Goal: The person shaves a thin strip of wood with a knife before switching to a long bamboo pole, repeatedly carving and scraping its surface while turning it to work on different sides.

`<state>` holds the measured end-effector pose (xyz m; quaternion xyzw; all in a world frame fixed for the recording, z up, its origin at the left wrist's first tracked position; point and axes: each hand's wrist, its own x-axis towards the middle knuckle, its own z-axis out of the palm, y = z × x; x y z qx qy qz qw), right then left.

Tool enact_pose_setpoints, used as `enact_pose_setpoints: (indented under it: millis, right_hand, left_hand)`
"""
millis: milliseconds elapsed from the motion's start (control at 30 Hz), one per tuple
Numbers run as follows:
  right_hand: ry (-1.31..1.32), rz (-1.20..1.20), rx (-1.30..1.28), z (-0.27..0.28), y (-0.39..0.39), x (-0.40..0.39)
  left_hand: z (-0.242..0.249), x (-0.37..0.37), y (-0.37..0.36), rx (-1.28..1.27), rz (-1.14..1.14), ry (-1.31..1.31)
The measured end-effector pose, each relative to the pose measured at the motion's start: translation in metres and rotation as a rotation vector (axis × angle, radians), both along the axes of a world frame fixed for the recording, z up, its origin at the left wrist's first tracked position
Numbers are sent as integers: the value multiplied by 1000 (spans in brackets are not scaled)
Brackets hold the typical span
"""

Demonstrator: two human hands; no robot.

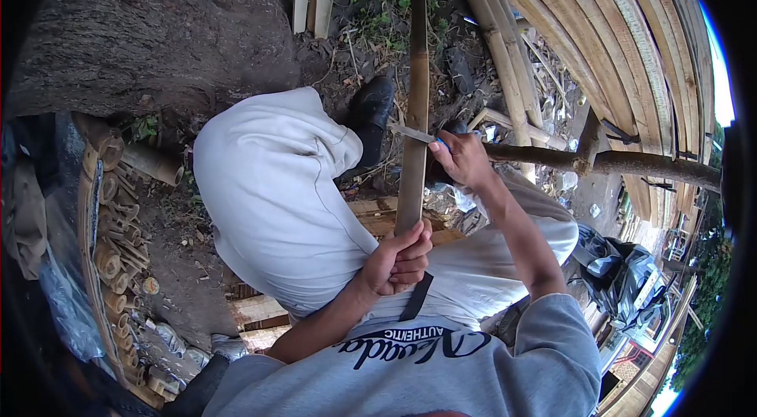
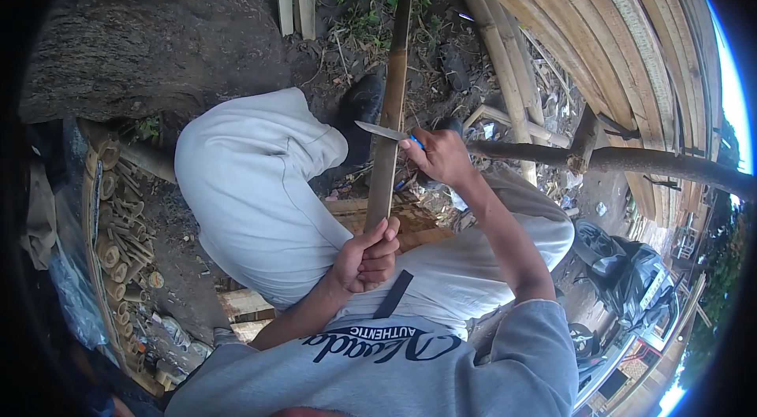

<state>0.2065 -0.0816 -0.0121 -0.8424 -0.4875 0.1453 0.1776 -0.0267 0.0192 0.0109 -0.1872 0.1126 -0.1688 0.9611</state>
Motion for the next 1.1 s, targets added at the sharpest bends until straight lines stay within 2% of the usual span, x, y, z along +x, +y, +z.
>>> enact_pose_setpoints:
  millis: [67, 133, 200, 267, 333, 400, 433, 500, 600, 667, 833, 933, 1000, 1033, 1100]
  right_hand:
    - [10, 2, 3, -14, 3, 16]
    - [150, -203, -4, -17, 14, 29]
    - [114, -199, -27, -3, 13, 21]
    - [273, -36, 21, 17, 8, -14]
    - [172, 113, -64, 21, -4, -30]
    - [133, 68, -109, 17, -6, -20]
    - [127, -29, -103, 10, -4, -10]
    - [92, -218, -85, -10, 2, 16]
    - [254, -183, 2, -10, -9, 2]
    - [405, -72, -9, 8, -19, -30]
    - [308, 84, -16, 8, -30, -25]
    - [322, 122, -18, 7, -9, -8]
    - [295, 121, 0, 4, -8, -9]
    - [208, 112, 3, 2, -12, -13]
    - [110, 111, -8, 9, -19, -18]
  left_hand:
    - [-2, 1, 0, 40, -2, -1]
    - [-4, 1, -3, 22, -9, 11]
    - [-2, -2, -5, 0, -4, 4]
    - [-4, 1, -1, -23, 21, -6]
    - [-4, -1, -3, 15, -8, -14]
    - [-2, 1, -5, 87, -60, 18]
    - [-1, 3, -6, 174, -108, 48]
    - [-3, 3, -9, 147, -100, 33]
    - [-4, 1, -5, 164, -97, 31]
    - [-7, -3, -5, 75, -32, -21]
    - [-11, -2, -8, 81, -71, -7]
    - [-16, 2, -2, -44, -1, 17]
    - [-16, 4, 2, -219, 70, -10]
    - [-16, 4, 2, -215, 74, -12]
    - [-14, 7, -3, -28, 4, -14]
